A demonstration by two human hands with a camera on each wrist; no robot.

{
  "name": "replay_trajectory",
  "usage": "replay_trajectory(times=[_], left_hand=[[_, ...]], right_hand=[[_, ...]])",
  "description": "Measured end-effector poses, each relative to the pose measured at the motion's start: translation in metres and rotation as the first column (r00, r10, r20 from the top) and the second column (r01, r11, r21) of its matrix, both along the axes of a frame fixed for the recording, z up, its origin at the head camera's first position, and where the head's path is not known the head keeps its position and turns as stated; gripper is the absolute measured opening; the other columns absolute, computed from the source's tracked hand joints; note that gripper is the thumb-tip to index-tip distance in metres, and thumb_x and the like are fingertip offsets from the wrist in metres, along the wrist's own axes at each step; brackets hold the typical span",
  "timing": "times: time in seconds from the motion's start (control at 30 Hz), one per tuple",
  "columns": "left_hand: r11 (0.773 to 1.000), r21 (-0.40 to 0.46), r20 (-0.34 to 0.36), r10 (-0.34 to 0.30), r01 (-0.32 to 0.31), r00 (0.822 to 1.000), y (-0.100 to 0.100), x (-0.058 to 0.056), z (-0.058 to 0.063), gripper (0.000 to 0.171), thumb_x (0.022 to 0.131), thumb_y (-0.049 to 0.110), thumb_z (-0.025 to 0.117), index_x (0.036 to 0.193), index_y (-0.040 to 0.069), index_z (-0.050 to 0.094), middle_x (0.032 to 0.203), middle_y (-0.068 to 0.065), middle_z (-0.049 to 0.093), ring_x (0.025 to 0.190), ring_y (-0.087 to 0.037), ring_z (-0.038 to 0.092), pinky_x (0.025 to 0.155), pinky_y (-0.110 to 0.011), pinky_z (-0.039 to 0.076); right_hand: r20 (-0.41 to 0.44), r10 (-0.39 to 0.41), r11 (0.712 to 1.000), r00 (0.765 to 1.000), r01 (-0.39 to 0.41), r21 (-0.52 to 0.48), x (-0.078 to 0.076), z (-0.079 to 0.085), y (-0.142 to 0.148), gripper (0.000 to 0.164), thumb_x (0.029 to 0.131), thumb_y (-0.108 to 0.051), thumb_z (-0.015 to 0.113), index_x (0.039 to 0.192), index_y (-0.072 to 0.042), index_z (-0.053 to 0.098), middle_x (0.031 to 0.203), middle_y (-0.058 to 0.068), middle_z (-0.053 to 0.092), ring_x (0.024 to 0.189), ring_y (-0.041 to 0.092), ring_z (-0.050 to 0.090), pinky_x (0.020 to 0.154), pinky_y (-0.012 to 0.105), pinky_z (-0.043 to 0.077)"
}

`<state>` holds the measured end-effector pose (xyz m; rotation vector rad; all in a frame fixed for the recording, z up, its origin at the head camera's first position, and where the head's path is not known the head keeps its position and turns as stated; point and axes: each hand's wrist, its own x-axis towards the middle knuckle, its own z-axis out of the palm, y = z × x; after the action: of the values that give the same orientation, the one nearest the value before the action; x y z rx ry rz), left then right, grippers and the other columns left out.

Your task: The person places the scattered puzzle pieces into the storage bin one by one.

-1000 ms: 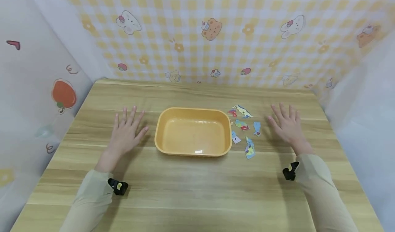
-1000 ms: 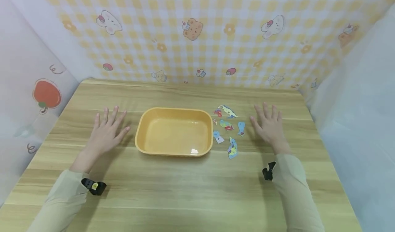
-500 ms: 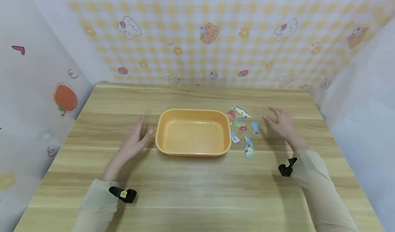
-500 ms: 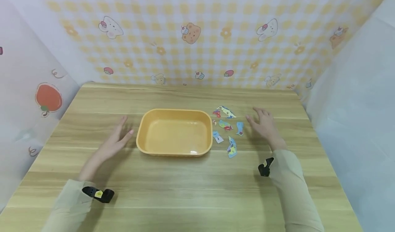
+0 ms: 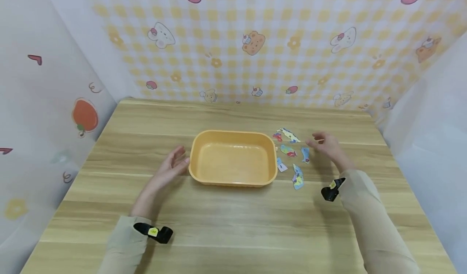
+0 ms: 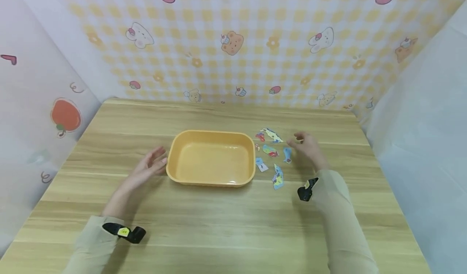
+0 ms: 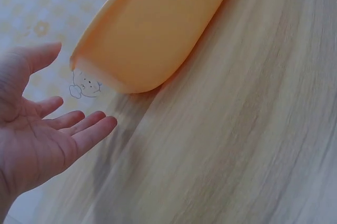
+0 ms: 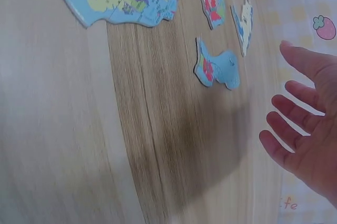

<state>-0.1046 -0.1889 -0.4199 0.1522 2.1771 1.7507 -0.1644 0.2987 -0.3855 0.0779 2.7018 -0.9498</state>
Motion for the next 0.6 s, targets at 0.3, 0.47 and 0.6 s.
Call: replay_trajectory(times=[0.3,0.47,0.6], left_hand=[[0.995,0.103,0.081,0.004,-0.012,0.997,0.009,0.000,-0.005,0.068,0.092,0.014,0.052,0.145,0.001,0.012,0.148,-0.025,0.020,0.126,-0.043,0.037,0.094,-0.042,0.049],[0.991,0.130,0.125,0.003,-0.020,0.992,0.010,0.003,-0.006,0.065,0.093,0.018,0.052,0.145,0.004,0.016,0.147,-0.025,0.022,0.116,-0.036,0.050,0.087,-0.035,0.054],[0.991,0.126,0.135,0.017,-0.034,0.991,0.010,0.003,-0.006,0.063,0.092,0.019,0.053,0.143,0.000,0.022,0.143,-0.027,0.029,0.104,-0.021,0.058,0.085,-0.034,0.055]], right_hand=[[0.037,0.015,0.999,0.999,-0.017,0.030,-0.011,-0.001,-0.011,0.056,0.093,-0.028,0.052,0.131,0.009,0.037,0.133,0.033,0.038,0.120,0.045,0.041,0.101,0.052,0.040],[0.052,0.008,0.999,0.999,-0.010,0.044,-0.017,0.000,-0.017,0.054,0.092,-0.026,0.052,0.130,0.010,0.039,0.131,0.033,0.041,0.119,0.044,0.042,0.100,0.050,0.041],[0.052,0.000,0.999,0.999,-0.002,0.051,-0.020,0.002,-0.021,0.052,0.092,-0.025,0.053,0.129,0.010,0.041,0.128,0.032,0.044,0.117,0.043,0.044,0.099,0.049,0.042]])
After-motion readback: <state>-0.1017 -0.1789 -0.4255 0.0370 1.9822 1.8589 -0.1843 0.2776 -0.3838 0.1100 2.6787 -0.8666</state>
